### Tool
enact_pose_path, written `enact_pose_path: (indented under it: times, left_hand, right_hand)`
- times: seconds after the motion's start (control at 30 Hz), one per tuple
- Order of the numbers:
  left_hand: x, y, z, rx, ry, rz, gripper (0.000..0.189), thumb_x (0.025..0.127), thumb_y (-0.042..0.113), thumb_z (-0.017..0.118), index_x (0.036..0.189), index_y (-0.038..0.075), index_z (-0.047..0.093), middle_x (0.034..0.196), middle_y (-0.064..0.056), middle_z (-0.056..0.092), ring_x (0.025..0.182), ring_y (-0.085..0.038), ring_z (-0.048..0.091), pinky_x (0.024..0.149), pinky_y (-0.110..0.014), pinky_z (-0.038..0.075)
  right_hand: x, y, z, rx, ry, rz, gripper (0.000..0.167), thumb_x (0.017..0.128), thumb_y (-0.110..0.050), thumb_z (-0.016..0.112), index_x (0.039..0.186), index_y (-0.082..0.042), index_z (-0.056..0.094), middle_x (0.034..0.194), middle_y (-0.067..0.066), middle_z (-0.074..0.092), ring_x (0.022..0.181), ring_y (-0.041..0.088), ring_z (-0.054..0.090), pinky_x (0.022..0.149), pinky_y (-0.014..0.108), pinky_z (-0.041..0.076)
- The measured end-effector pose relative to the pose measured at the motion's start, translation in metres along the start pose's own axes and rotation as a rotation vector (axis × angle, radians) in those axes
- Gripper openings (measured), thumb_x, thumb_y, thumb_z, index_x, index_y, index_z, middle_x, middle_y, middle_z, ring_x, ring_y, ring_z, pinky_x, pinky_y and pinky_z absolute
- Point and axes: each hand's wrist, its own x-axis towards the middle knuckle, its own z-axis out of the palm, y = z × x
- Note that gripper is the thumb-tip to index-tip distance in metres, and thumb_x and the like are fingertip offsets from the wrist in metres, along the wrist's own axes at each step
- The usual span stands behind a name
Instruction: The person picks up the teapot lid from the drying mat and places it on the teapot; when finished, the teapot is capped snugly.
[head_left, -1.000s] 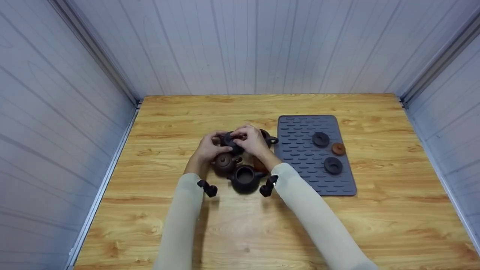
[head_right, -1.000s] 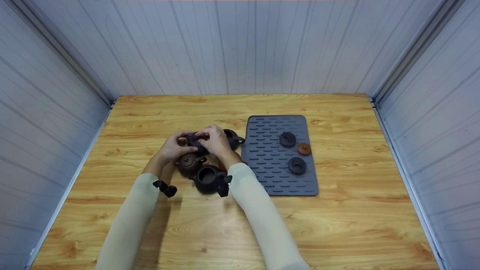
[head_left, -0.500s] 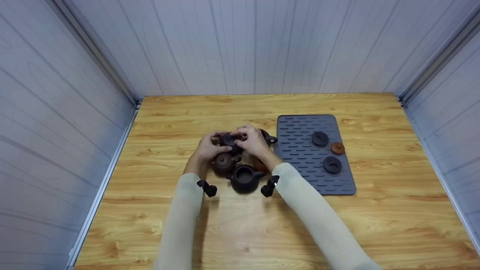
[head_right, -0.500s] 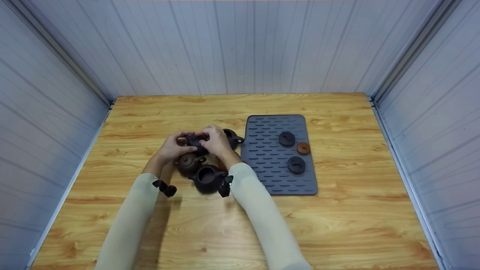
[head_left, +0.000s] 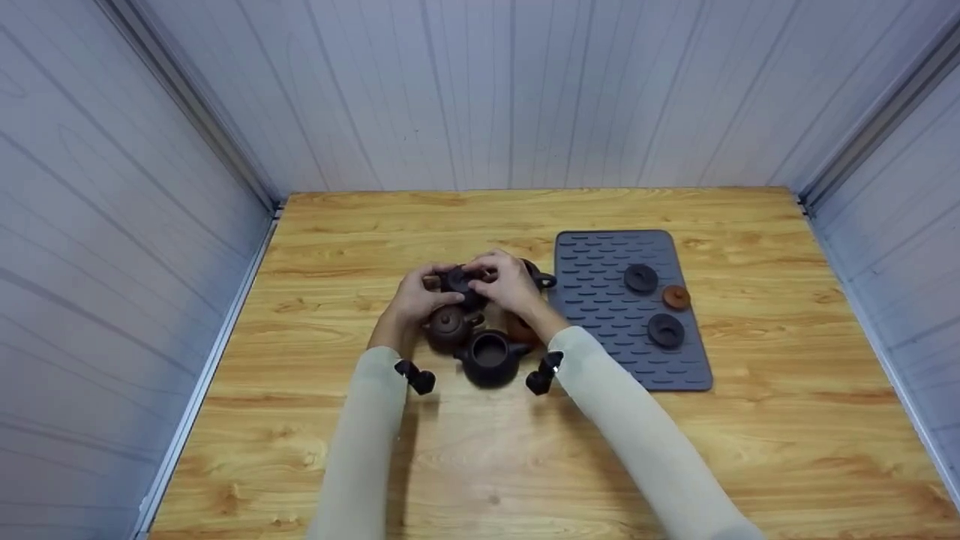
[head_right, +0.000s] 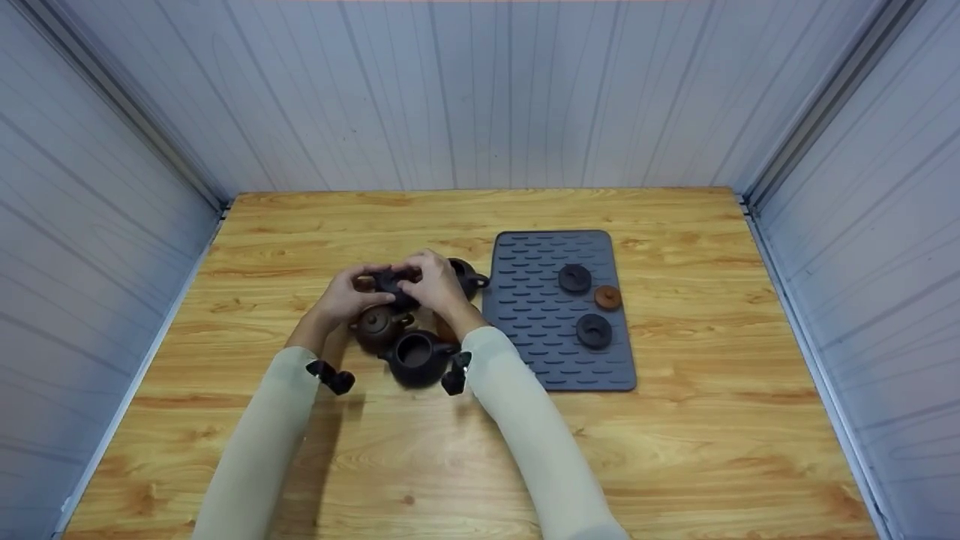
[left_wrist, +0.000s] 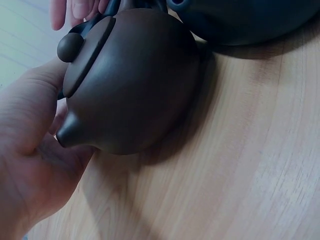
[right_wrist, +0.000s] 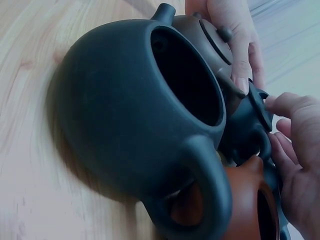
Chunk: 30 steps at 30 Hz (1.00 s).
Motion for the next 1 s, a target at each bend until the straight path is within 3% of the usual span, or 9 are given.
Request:
enact_pose_path:
  times: [0.23, 0.53, 0.87, 1.0]
  left_hand:
    - [0.000, -0.001, -0.001, 0.008, -0.009, -0.005, 0.063, 0.096, 0.003, 0.088, 0.154, 0.010, 0.067, 0.152, -0.028, 0.068, 0.140, -0.035, 0.067, 0.106, -0.032, 0.057]
    - [-0.001, 0.002, -0.002, 0.044, -0.017, 0.016, 0.064, 0.096, 0.005, 0.087, 0.156, 0.010, 0.065, 0.155, -0.023, 0.065, 0.142, -0.034, 0.061, 0.119, -0.042, 0.049]
    - [-0.001, 0.001, -0.002, 0.062, -0.017, 0.019, 0.063, 0.097, 0.008, 0.088, 0.156, 0.012, 0.066, 0.157, -0.021, 0.066, 0.143, -0.034, 0.061, 0.120, -0.043, 0.049]
    - [-0.002, 0.000, -0.002, 0.048, -0.016, 0.017, 0.063, 0.097, 0.008, 0.088, 0.156, 0.013, 0.066, 0.154, -0.024, 0.068, 0.142, -0.033, 0.063, 0.113, -0.038, 0.052]
  right_hand:
    - [-0.005, 0.000, -0.007, 0.046, -0.009, -0.009, 0.032, 0.103, -0.009, 0.081, 0.135, -0.006, 0.081, 0.145, 0.016, 0.073, 0.136, 0.035, 0.072, 0.111, 0.044, 0.063]
    - [-0.010, 0.002, -0.020, 0.160, -0.065, -0.006, 0.042, 0.101, -0.006, 0.083, 0.142, -0.001, 0.076, 0.149, 0.024, 0.072, 0.135, 0.044, 0.073, 0.113, 0.050, 0.062]
    - [-0.016, 0.003, -0.035, 0.186, -0.161, -0.083, 0.048, 0.103, -0.001, 0.078, 0.151, 0.001, 0.069, 0.157, 0.027, 0.067, 0.142, 0.048, 0.068, 0.113, 0.056, 0.061]
    - [-0.020, 0.004, -0.040, 0.211, -0.182, -0.088, 0.049, 0.103, 0.003, 0.077, 0.151, 0.004, 0.067, 0.158, 0.028, 0.066, 0.140, 0.051, 0.068, 0.110, 0.045, 0.063]
